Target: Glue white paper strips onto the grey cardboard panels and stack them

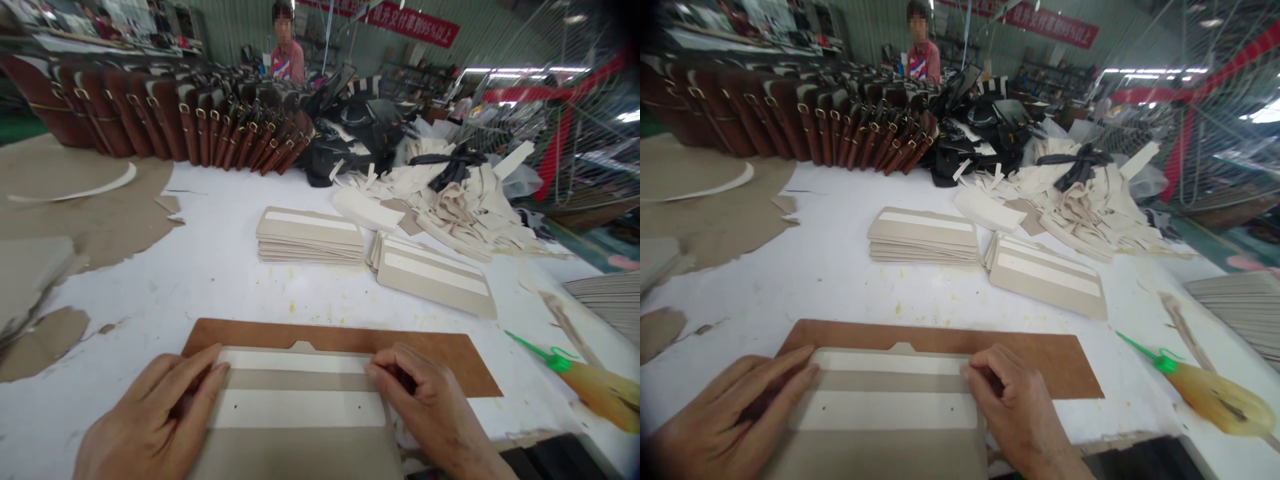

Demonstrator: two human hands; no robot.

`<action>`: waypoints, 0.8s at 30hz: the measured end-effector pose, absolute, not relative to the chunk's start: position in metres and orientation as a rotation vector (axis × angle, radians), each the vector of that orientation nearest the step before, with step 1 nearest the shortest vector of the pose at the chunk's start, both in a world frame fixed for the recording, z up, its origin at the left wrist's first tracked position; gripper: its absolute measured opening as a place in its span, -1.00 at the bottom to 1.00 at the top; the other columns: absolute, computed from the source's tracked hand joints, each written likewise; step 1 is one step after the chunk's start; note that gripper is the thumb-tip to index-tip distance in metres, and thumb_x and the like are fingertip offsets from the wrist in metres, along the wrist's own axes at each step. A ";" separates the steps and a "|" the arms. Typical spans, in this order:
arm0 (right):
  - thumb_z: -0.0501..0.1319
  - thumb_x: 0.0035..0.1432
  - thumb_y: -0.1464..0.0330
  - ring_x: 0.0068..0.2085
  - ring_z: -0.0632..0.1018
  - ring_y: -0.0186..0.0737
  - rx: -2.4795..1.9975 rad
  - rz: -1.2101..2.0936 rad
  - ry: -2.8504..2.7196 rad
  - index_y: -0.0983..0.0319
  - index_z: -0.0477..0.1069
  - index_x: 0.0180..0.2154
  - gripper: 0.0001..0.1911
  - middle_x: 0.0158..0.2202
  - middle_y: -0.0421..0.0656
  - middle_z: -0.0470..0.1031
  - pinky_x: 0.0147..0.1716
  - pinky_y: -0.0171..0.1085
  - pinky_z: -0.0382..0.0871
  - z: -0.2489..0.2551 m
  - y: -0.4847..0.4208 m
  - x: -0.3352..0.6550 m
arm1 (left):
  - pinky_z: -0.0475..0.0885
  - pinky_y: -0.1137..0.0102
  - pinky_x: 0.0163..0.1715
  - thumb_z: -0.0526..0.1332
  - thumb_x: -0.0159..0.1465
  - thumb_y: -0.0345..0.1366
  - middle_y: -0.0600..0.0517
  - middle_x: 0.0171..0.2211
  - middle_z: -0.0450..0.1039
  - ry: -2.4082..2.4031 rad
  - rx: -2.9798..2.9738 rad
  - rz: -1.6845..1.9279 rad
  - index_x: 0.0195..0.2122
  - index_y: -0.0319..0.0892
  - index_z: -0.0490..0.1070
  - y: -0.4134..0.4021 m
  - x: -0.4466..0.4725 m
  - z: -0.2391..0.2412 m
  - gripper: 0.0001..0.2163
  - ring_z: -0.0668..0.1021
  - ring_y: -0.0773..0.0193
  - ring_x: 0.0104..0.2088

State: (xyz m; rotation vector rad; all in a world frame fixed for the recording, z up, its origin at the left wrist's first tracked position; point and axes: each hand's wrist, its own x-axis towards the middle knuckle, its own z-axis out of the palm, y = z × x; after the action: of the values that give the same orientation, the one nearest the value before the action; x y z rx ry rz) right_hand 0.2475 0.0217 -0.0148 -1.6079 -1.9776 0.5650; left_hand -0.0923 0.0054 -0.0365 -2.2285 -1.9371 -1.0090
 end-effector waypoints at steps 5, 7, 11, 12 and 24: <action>0.07 0.34 0.56 -0.16 0.55 -0.21 -1.193 0.393 -2.189 0.19 0.47 -0.03 -0.70 -0.16 -0.11 0.56 -0.18 -0.28 0.50 -0.006 0.012 0.229 | 0.52 0.17 0.01 0.13 0.47 -0.18 -0.07 0.04 0.49 -1.432 -2.498 -0.886 0.12 -0.09 0.45 0.000 -0.059 -0.018 -0.73 0.55 0.05 0.00; 0.06 0.30 0.61 -0.13 0.53 -0.14 -1.116 0.340 -2.285 0.22 0.47 0.00 -0.64 -0.14 -0.06 0.55 -0.15 -0.19 0.53 -0.010 0.012 0.217 | 0.55 0.05 0.00 0.11 0.47 -0.22 -0.13 0.08 0.48 -1.392 -2.593 -0.719 0.12 -0.16 0.44 0.002 -0.039 -0.016 -0.72 0.53 -0.03 0.03; 0.10 0.27 0.62 -0.22 0.49 -0.09 -1.152 0.243 -2.397 0.27 0.50 -0.08 -0.70 -0.22 -0.07 0.54 -0.21 -0.11 0.53 -0.022 0.016 0.202 | 0.61 -0.05 -0.16 0.12 0.43 -0.28 -0.19 -0.02 0.52 -1.435 -2.655 -0.552 0.08 -0.26 0.44 0.007 -0.016 -0.021 -0.73 0.56 -0.10 -0.07; 0.10 0.27 0.62 -0.24 0.49 -0.09 -1.154 0.220 -2.406 0.27 0.51 -0.09 -0.71 -0.24 -0.07 0.53 -0.23 -0.11 0.53 -0.024 0.017 0.201 | 0.62 -0.06 -0.19 0.12 0.43 -0.28 -0.19 -0.05 0.53 -1.433 -2.652 -0.554 0.06 -0.27 0.44 0.008 -0.014 -0.023 -0.73 0.57 -0.10 -0.09; 0.07 0.22 0.66 -0.22 0.48 -0.07 -1.220 0.017 -2.372 0.29 0.51 -0.20 -0.71 -0.21 -0.01 0.53 -0.23 -0.13 0.47 -0.034 0.015 0.216 | 0.58 0.00 -0.25 0.07 0.44 -0.28 -0.18 -0.17 0.53 -1.451 -2.500 -0.598 -0.10 -0.30 0.43 0.004 -0.034 -0.022 -0.79 0.57 -0.06 -0.20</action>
State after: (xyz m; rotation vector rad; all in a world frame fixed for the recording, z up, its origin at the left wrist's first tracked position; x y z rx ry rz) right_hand 0.2165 0.0148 -0.0341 -1.2200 -2.3720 0.0172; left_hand -0.0341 0.0044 -0.0222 -2.5001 -1.4513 -0.5976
